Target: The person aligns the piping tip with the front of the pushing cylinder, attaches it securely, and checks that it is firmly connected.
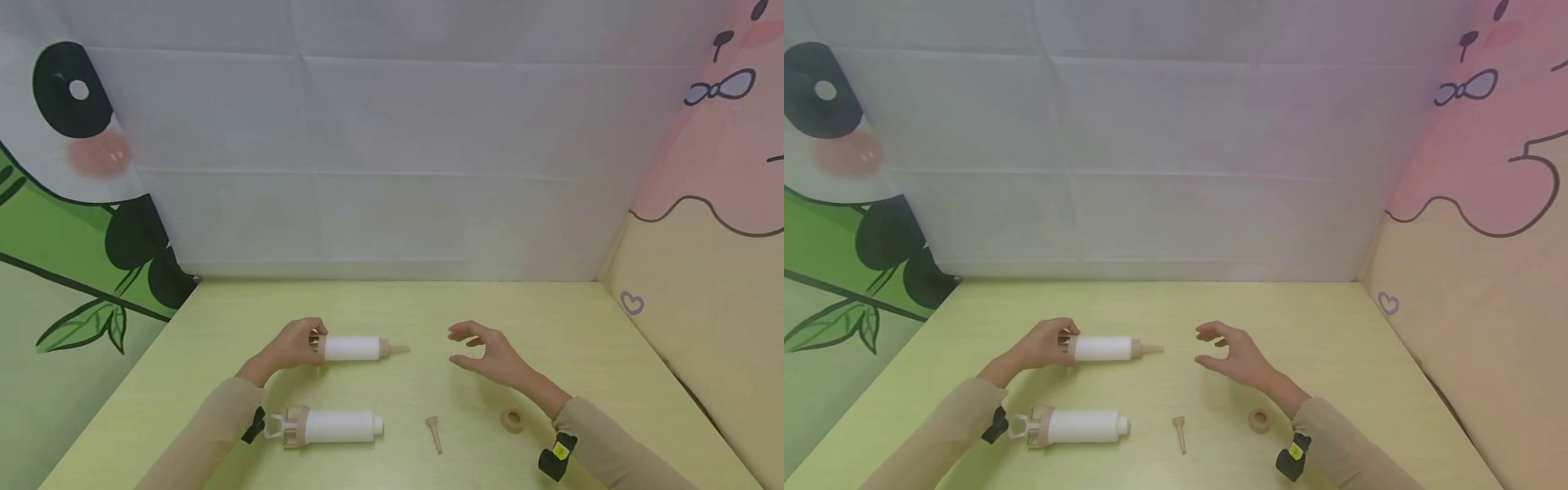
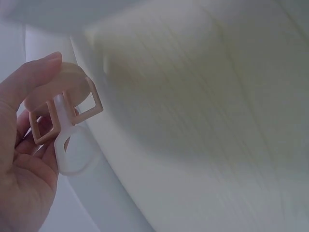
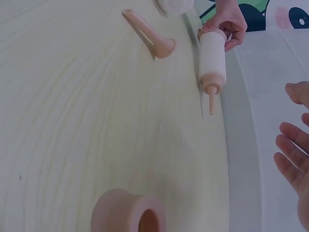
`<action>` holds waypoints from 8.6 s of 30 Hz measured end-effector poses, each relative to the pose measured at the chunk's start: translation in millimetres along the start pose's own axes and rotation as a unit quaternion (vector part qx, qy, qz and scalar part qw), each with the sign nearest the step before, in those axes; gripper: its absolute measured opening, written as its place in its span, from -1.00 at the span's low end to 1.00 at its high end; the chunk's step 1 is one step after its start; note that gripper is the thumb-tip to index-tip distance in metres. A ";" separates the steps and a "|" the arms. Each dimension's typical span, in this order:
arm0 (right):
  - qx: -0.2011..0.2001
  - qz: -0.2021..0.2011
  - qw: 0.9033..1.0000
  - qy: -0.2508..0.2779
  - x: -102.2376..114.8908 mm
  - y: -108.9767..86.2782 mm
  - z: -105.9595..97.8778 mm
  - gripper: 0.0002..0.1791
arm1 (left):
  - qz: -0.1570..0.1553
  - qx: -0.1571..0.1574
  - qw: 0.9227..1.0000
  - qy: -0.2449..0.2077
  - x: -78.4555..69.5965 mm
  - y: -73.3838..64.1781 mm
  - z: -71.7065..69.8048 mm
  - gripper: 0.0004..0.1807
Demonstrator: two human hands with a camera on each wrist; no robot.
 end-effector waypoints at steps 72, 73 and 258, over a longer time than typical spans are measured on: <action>-0.001 0.015 0.999 -0.033 -54.2 -31.9 -19.1 -0.61 | 0.114 0.006 0.992 0.046 -104.7 10.8 23.2 -0.47; 0.001 0.018 0.999 -0.033 -54.7 -32.8 -18.9 -0.61 | 0.116 0.008 0.992 0.041 -108.1 9.9 25.4 -0.48; -0.075 -0.167 0.983 -0.026 31.7 -16.0 16.0 -0.64 | 0.029 -0.165 0.979 -0.114 -146.3 4.1 53.1 -0.95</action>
Point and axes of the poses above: each hand's wrist, its own y-axis towards the middle knuckle, its own z-axis out of the palm, x = y × z, the point moved 2 cm from there along y, towards the middle knuckle
